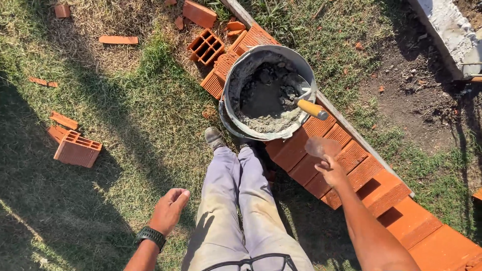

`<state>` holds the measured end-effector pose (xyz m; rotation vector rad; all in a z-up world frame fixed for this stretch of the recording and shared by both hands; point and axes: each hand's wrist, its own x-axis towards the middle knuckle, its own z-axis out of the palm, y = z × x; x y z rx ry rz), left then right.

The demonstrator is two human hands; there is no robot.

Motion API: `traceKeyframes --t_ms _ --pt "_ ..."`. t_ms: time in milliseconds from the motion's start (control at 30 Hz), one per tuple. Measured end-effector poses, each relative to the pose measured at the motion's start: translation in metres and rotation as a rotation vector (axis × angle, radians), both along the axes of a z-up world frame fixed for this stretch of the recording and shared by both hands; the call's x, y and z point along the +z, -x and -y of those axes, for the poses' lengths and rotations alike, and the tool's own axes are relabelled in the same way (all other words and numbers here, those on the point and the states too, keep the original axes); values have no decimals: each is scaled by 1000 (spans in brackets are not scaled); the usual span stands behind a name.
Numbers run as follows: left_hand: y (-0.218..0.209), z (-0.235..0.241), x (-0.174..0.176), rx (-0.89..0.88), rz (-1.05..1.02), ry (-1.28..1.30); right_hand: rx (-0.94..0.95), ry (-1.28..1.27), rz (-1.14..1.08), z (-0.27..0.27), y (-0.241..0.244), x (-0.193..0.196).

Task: Mixing mortar in a bucket and applying it to a row of bricks using a trowel

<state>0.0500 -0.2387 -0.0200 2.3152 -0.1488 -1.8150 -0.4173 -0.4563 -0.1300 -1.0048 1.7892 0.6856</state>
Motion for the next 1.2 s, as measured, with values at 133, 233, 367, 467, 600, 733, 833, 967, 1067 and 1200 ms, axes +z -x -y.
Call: traceKeyframes --t_ms 133,233,367,467,600,733,833,967,1067,1200 --pt "6 66 -32 -54 11 170 -25 194 21 18 -35 54" --pt "15 122 -66 5 3 341 -251 549 327 40 -100 84" --pt "36 183 -109 92 44 460 -498 983 710 63 -183 55" --pt "43 202 -134 76 138 465 -1143 1150 788 95 -224 17" --pt "58 197 -168 204 125 527 -1114 1199 716 111 -230 11" --pt "63 196 -184 340 65 544 -1011 1236 920 119 -213 41" --pt "67 191 -212 410 29 583 -915 1248 1041 126 -198 66" --pt "68 199 -179 425 -12 596 -741 1228 1204 133 -189 83" --pt "67 203 -166 424 -41 576 -469 1146 1340 138 -202 88" --pt "64 212 -150 436 -89 527 -236 1138 1409 136 -259 61"
